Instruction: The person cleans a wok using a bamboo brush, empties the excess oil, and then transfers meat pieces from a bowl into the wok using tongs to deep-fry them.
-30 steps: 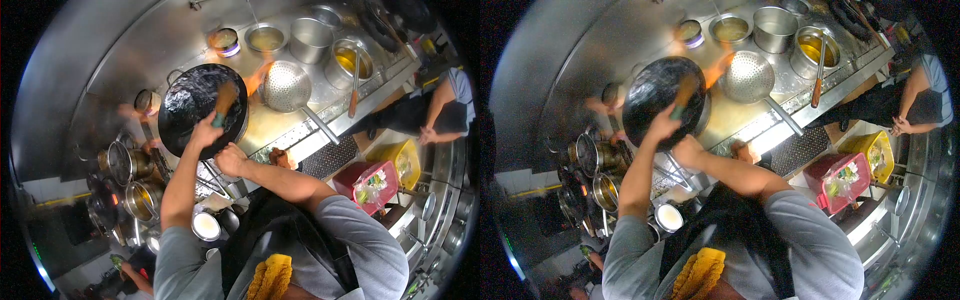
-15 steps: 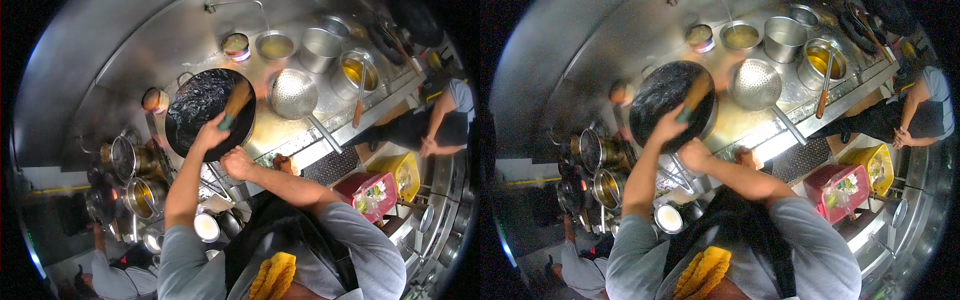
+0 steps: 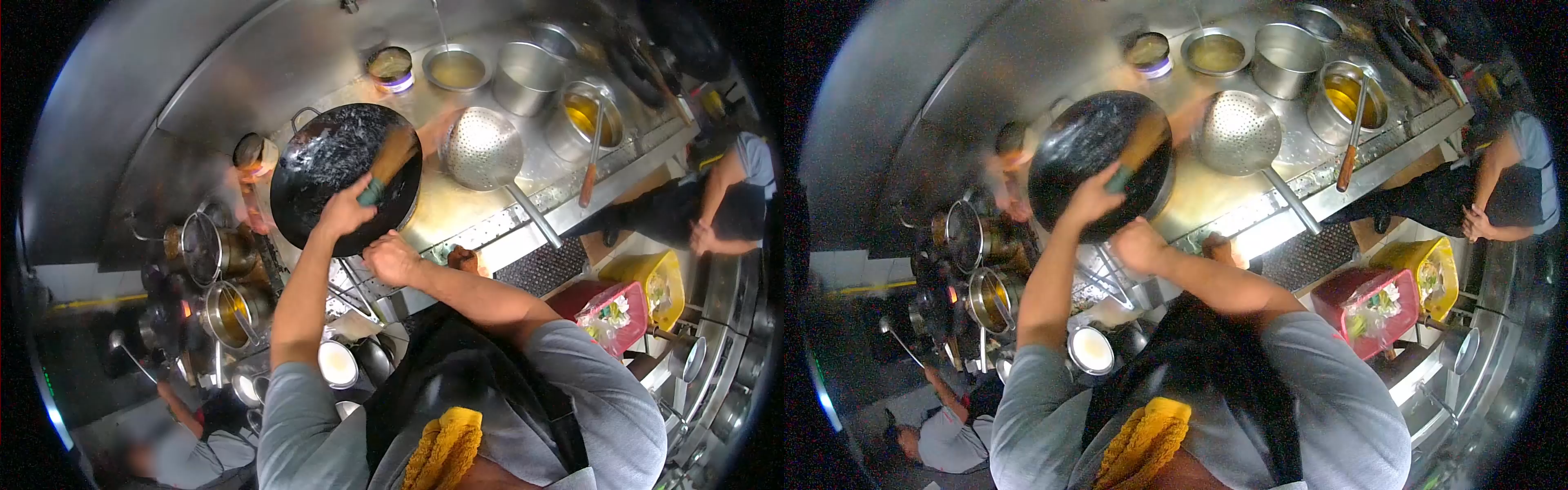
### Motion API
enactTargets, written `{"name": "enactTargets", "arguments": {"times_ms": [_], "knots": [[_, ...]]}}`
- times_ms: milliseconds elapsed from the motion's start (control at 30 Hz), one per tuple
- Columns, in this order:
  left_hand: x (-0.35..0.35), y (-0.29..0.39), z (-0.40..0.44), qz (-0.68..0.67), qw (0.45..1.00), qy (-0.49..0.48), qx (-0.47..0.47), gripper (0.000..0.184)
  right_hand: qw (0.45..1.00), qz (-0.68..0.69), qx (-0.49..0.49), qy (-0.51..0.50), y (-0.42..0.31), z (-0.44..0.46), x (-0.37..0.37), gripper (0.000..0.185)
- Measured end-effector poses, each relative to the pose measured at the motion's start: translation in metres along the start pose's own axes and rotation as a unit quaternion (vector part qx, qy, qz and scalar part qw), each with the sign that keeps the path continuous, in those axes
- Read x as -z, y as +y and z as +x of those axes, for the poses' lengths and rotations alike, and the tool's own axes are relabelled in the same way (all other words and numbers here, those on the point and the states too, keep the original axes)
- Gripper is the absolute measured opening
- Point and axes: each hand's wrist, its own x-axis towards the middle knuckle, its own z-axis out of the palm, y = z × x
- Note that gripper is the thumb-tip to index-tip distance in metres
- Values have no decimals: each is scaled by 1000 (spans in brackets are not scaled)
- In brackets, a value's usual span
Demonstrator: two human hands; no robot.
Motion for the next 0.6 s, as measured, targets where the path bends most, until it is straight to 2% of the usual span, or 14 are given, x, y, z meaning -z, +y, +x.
{"name": "enactTargets", "arguments": {"times_ms": [33, 100, 133, 200, 233, 300, 333, 367, 433, 500, 567, 600], "knots": [[8, 6, -23, -1, 999, -37, -24, 80, 1000, 1, 3, 3, 0, 2, 1, 21], [32, 4, -63, 92, 990, -110, -12, 80, 999, 3, -5, -38, 3, 4, -1, 21], [43, -15, -62, 93, 989, -111, -13, 80, 999, 3, -6, -37, 4, 6, -3, 21], [54, -53, -63, 280, 948, -152, -5, 80, 1000, -14, -11, -20, 3, 5, -9, 21], [60, -48, -45, 294, 941, -159, 62, 79, 1000, -9, -9, -27, 3, 3, -11, 21], [48, -53, -3, 238, 965, -61, 97, 82, 1000, -12, -1, -12, 2, 5, -12, 22], [34, -74, 21, 147, 987, -28, 57, 83, 1000, -27, 3, -16, 1, 4, -6, 23], [33, -40, 21, 19, 986, -62, 153, 82, 1000, -24, 2, -17, 3, 5, -7, 23], [23, -19, 13, 5, 990, -40, 134, 82, 998, -46, 13, -28, 7, 5, -9, 23], [43, 18, -25, 45, 973, -186, 130, 83, 999, -39, 29, -19, 7, 6, -11, 24], [45, -26, -70, 182, 969, -156, -66, 82, 999, -27, -2, -20, 5, 5, -9, 24], [66, -13, -102, 269, 941, -203, -14, 80, 1000, -16, -5, -17, 5, 5, -11, 24]]}}
